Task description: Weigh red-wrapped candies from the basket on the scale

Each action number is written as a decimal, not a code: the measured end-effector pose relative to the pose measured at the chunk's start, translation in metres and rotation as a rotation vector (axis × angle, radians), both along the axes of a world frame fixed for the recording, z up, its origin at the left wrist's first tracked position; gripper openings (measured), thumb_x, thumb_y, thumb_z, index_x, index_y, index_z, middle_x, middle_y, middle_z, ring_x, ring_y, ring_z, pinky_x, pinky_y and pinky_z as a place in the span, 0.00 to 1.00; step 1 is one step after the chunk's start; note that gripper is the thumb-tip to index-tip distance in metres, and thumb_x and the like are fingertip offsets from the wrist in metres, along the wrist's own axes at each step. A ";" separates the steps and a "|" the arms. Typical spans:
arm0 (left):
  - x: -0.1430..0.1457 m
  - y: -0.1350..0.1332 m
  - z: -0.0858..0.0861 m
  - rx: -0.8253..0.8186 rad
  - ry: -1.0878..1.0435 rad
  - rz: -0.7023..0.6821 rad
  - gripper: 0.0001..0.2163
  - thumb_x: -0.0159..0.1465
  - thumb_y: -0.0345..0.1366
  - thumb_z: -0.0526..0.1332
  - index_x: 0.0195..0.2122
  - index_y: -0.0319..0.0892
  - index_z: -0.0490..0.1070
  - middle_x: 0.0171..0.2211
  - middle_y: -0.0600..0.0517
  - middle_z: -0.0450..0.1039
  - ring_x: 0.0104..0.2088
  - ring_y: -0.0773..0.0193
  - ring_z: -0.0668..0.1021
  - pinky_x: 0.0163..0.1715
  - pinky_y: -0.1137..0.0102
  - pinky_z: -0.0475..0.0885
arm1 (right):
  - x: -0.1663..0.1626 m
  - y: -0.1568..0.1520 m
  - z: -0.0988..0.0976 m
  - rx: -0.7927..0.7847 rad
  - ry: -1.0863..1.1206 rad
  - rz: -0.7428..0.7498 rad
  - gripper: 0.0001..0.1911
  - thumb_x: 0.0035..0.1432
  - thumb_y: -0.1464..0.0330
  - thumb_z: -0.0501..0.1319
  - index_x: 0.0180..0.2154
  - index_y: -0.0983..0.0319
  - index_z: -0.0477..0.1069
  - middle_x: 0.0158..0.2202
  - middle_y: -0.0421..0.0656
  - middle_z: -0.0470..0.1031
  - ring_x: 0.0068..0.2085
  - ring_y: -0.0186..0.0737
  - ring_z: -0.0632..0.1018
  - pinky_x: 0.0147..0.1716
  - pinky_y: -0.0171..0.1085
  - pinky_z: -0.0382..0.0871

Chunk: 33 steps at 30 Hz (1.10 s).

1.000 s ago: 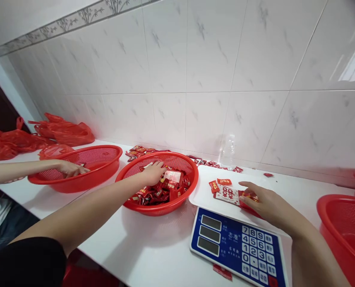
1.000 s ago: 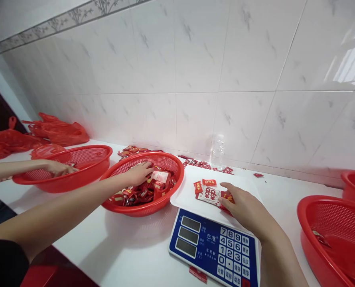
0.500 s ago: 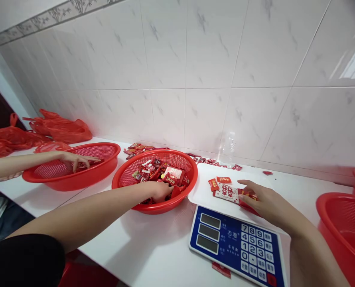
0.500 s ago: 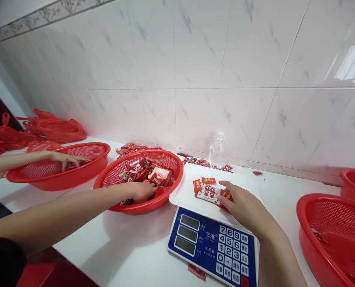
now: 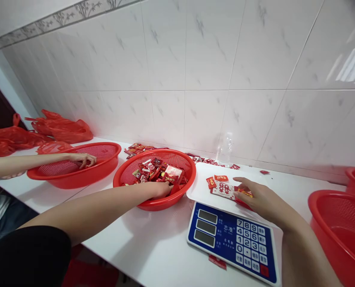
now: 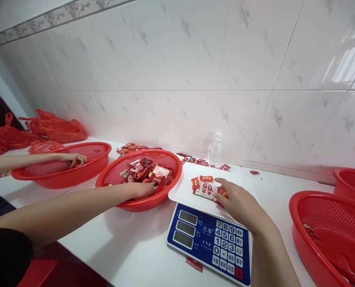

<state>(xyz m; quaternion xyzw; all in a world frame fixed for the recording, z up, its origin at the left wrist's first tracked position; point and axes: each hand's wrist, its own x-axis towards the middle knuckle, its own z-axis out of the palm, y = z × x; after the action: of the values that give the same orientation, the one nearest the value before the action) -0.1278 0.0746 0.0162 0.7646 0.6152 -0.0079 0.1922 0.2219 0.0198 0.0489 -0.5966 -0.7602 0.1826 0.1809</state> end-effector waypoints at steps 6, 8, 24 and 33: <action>-0.004 0.004 0.004 -0.018 0.007 -0.116 0.13 0.52 0.32 0.61 0.39 0.42 0.75 0.42 0.47 0.77 0.41 0.50 0.76 0.41 0.63 0.68 | 0.003 -0.001 -0.001 0.015 0.010 0.022 0.27 0.58 0.53 0.50 0.57 0.53 0.60 0.51 0.44 0.72 0.49 0.49 0.73 0.45 0.44 0.65; -0.011 0.012 0.013 -0.006 -0.005 -0.160 0.15 0.49 0.28 0.61 0.39 0.44 0.75 0.41 0.50 0.77 0.41 0.54 0.75 0.41 0.66 0.68 | 0.005 0.000 -0.002 0.019 0.017 0.023 0.27 0.58 0.53 0.49 0.57 0.53 0.60 0.51 0.44 0.72 0.49 0.48 0.73 0.45 0.43 0.66; -0.033 0.023 0.053 0.071 -0.405 0.057 0.17 0.53 0.50 0.61 0.37 0.43 0.71 0.40 0.50 0.74 0.42 0.57 0.74 0.38 0.71 0.67 | 0.004 0.000 0.001 0.002 -0.002 0.003 0.26 0.58 0.54 0.50 0.57 0.53 0.61 0.50 0.45 0.73 0.49 0.50 0.73 0.44 0.45 0.66; -0.025 0.028 0.051 0.111 -0.590 0.264 0.25 0.52 0.51 0.64 0.47 0.42 0.70 0.52 0.45 0.71 0.51 0.52 0.71 0.44 0.69 0.67 | 0.005 0.003 -0.001 0.002 0.011 -0.006 0.26 0.57 0.54 0.51 0.57 0.52 0.60 0.50 0.43 0.73 0.49 0.48 0.74 0.44 0.44 0.67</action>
<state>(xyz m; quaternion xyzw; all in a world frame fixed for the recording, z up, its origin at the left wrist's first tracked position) -0.1526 0.1025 0.0671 0.6566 0.6263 0.2727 0.3197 0.2272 0.0227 0.0484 -0.5976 -0.7576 0.1847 0.1863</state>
